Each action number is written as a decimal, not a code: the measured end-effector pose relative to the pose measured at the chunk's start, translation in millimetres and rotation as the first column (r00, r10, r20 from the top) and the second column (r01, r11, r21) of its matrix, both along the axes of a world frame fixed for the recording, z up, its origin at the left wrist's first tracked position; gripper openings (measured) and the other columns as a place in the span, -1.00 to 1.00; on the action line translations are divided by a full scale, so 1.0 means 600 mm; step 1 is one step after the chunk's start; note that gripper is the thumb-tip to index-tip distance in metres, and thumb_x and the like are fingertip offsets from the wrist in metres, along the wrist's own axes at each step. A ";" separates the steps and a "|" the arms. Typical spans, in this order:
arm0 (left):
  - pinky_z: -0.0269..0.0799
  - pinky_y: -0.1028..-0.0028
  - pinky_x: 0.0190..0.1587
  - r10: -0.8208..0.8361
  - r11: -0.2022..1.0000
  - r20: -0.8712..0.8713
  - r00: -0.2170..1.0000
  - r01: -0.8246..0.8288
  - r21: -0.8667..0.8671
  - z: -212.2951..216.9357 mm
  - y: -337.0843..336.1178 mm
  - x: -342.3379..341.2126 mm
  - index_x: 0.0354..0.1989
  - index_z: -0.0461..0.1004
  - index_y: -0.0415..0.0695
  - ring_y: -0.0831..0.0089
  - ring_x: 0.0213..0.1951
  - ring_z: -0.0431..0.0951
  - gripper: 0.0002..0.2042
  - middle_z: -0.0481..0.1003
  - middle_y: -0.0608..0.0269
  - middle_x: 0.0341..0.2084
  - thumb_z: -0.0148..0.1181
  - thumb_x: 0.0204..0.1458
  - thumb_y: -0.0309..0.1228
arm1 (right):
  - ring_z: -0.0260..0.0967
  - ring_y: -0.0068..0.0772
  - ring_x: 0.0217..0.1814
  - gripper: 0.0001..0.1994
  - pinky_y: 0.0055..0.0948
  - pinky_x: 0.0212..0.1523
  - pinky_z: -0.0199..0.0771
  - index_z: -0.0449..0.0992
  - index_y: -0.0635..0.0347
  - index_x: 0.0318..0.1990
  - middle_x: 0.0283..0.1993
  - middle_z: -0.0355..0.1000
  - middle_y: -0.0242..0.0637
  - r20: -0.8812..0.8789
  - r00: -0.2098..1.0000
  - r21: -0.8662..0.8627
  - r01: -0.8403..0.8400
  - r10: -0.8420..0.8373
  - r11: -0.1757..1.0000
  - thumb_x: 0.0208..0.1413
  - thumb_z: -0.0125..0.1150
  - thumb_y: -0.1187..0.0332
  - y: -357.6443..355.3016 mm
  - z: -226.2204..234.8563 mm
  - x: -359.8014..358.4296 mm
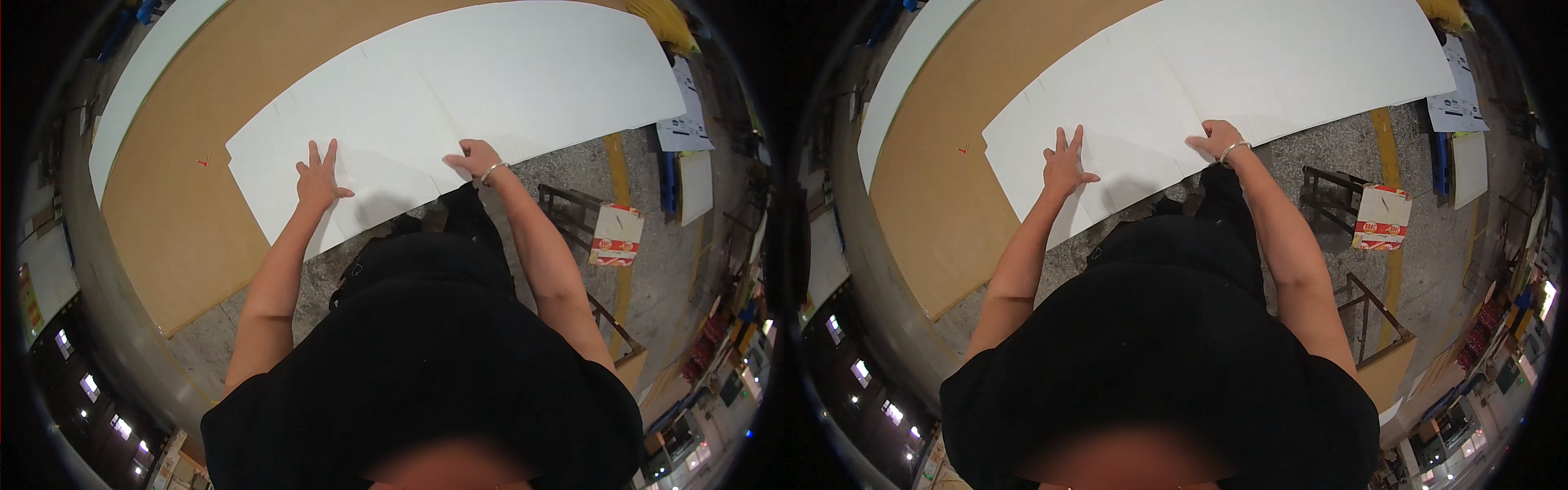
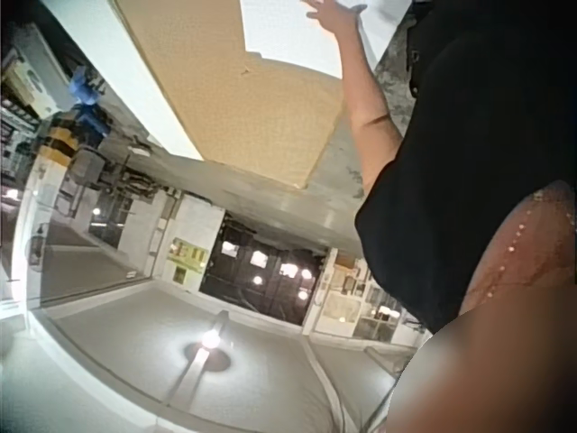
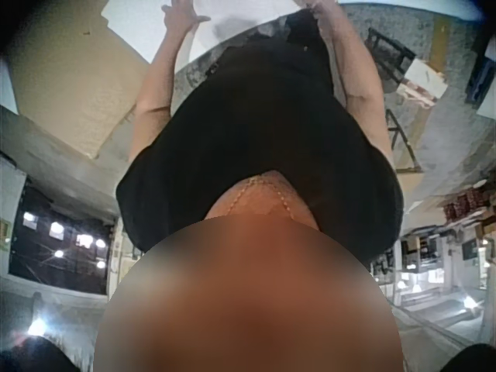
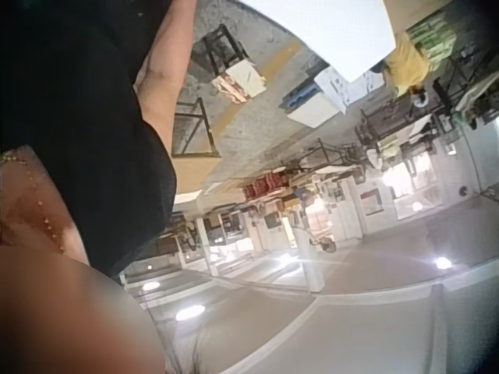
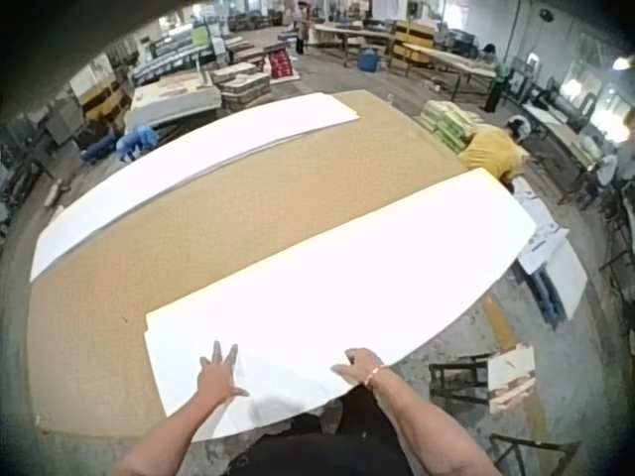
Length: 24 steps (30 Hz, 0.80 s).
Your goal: Manually flipping through and aligning a large stack of white paper sheets on a large table.
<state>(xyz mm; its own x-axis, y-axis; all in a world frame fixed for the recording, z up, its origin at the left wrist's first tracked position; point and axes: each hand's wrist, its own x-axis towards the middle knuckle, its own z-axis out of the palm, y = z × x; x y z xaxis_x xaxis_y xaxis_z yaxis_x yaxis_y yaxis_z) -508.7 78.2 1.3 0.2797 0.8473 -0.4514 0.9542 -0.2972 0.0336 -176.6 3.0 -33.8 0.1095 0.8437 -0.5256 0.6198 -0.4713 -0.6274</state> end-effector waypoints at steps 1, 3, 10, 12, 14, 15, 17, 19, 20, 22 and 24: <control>0.56 0.25 -0.21 0.002 1.000 0.006 1.000 -0.002 -0.020 0.002 0.001 0.007 0.37 -0.08 0.31 -0.05 -0.07 0.29 0.21 -0.11 0.00 0.35 0.59 -0.61 -0.17 | 0.21 -0.44 -0.59 -0.68 -0.42 -0.49 0.28 0.41 0.22 -0.60 -0.63 0.32 -0.32 -0.202 0.972 -0.014 0.116 -0.117 0.993 -0.20 0.38 0.18 0.000 -0.013 0.010; 0.56 0.24 -0.20 0.006 0.999 0.010 1.000 -0.005 -0.038 0.005 0.002 0.012 0.37 -0.08 0.31 -0.06 -0.06 0.29 0.21 -0.11 0.00 0.35 0.59 -0.61 -0.17 | 0.20 -0.62 -0.59 -0.77 -0.49 -0.51 0.26 0.47 0.21 -0.58 -0.66 0.31 -0.46 -0.294 0.930 -0.064 0.212 -0.221 0.975 -0.18 0.37 0.27 0.004 -0.033 0.019; 0.55 0.23 -0.17 0.015 0.999 -0.019 1.000 -0.016 -0.039 0.008 0.000 0.006 0.37 -0.09 0.31 -0.05 -0.07 0.29 0.21 -0.13 0.01 0.36 0.59 -0.59 -0.18 | 0.11 -0.68 -0.62 -0.70 -0.53 -0.58 0.16 0.39 0.19 -0.63 -0.68 0.27 -0.53 -0.131 0.978 -0.021 0.162 -0.163 0.987 -0.19 0.40 0.22 0.012 -0.039 0.008; 0.55 0.24 -0.18 0.026 0.998 -0.026 0.999 -0.027 -0.051 0.008 0.000 0.005 0.37 -0.09 0.31 -0.05 -0.07 0.30 0.21 -0.13 0.01 0.36 0.59 -0.59 -0.19 | 0.12 -0.66 -0.64 -0.69 -0.51 -0.59 0.16 0.40 0.19 -0.65 -0.71 0.26 -0.52 -0.103 0.976 -0.026 0.191 -0.193 0.981 -0.21 0.41 0.22 0.010 -0.033 0.005; 0.55 0.24 -0.18 0.027 0.999 -0.008 1.000 -0.027 -0.039 0.003 0.001 0.000 0.37 -0.10 0.32 -0.04 -0.07 0.30 0.21 -0.13 0.01 0.36 0.59 -0.60 -0.19 | 0.10 -0.65 -0.65 -0.68 -0.51 -0.59 0.16 0.39 0.18 -0.66 -0.73 0.24 -0.52 -0.078 0.981 -0.009 0.177 -0.178 0.984 -0.22 0.41 0.21 0.013 -0.027 0.001; 0.55 0.24 -0.18 0.022 0.999 -0.005 1.000 -0.022 -0.041 0.002 0.002 0.002 0.37 -0.10 0.32 -0.04 -0.07 0.30 0.21 -0.13 0.01 0.36 0.59 -0.60 -0.19 | 0.08 -0.65 -0.66 -0.66 -0.51 -0.59 0.16 0.37 0.18 -0.68 -0.74 0.21 -0.52 -0.045 0.984 0.006 0.171 -0.171 0.985 -0.24 0.42 0.20 0.011 -0.029 0.004; 0.55 0.24 -0.19 0.010 0.999 -0.013 1.000 -0.011 -0.044 0.001 0.003 0.007 0.37 -0.10 0.32 -0.04 -0.08 0.30 0.22 -0.13 0.01 0.36 0.59 -0.60 -0.20 | 0.14 -0.59 -0.66 -0.68 -0.48 -0.58 0.21 0.41 0.17 -0.63 -0.72 0.26 -0.48 -0.033 0.985 -0.032 0.171 -0.172 0.985 -0.23 0.42 0.18 0.007 -0.031 0.010; 0.55 0.24 -0.19 0.015 0.999 -0.010 1.000 -0.015 -0.038 0.001 0.000 0.003 0.37 -0.10 0.32 -0.04 -0.08 0.30 0.22 -0.13 0.01 0.36 0.59 -0.61 -0.20 | 0.21 -0.54 -0.66 -0.69 -0.45 -0.57 0.26 0.44 0.16 -0.58 -0.70 0.30 -0.45 -0.032 0.986 -0.067 0.159 -0.162 0.985 -0.23 0.42 0.16 0.007 -0.020 -0.002; 0.55 0.23 -0.20 0.019 0.999 -0.005 1.000 -0.019 -0.032 0.000 -0.001 0.001 0.37 -0.10 0.33 -0.04 -0.08 0.30 0.22 -0.12 0.01 0.36 0.59 -0.61 -0.20 | 0.30 -0.44 -0.58 -0.70 -0.40 -0.49 0.33 0.46 0.16 -0.49 -0.61 0.38 -0.39 0.072 0.976 0.090 0.197 -0.203 0.976 -0.20 0.40 0.15 -0.004 -0.013 -0.014; 0.55 0.23 -0.20 0.024 0.999 -0.004 1.000 -0.024 -0.024 0.001 0.000 -0.003 0.37 -0.09 0.33 -0.04 -0.08 0.30 0.22 -0.12 0.01 0.36 0.59 -0.61 -0.20 | 0.39 -0.33 -0.49 -0.69 -0.34 -0.42 0.40 0.49 0.15 -0.40 -0.52 0.46 -0.32 0.163 0.955 0.249 0.205 -0.249 0.947 -0.18 0.39 0.14 -0.008 0.009 -0.035; 0.55 0.23 -0.20 0.020 1.000 0.002 1.000 -0.020 -0.023 0.000 -0.001 -0.003 0.37 -0.09 0.32 -0.04 -0.08 0.30 0.22 -0.12 0.00 0.35 0.59 -0.61 -0.20 | 0.46 -0.10 -0.21 -0.66 -0.20 -0.21 0.45 0.43 0.14 -0.25 -0.31 0.47 -0.15 0.258 0.956 0.211 0.083 -0.137 0.974 -0.14 0.36 0.19 -0.010 0.019 -0.049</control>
<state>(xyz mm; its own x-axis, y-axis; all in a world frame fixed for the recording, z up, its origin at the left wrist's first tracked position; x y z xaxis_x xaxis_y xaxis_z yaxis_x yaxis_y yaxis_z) -510.5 77.9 1.5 0.2638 0.8424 -0.4698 0.9599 -0.2771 0.0423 -205.8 -3.1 -22.4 0.3220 0.9016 -0.2888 0.7298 -0.4307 -0.5310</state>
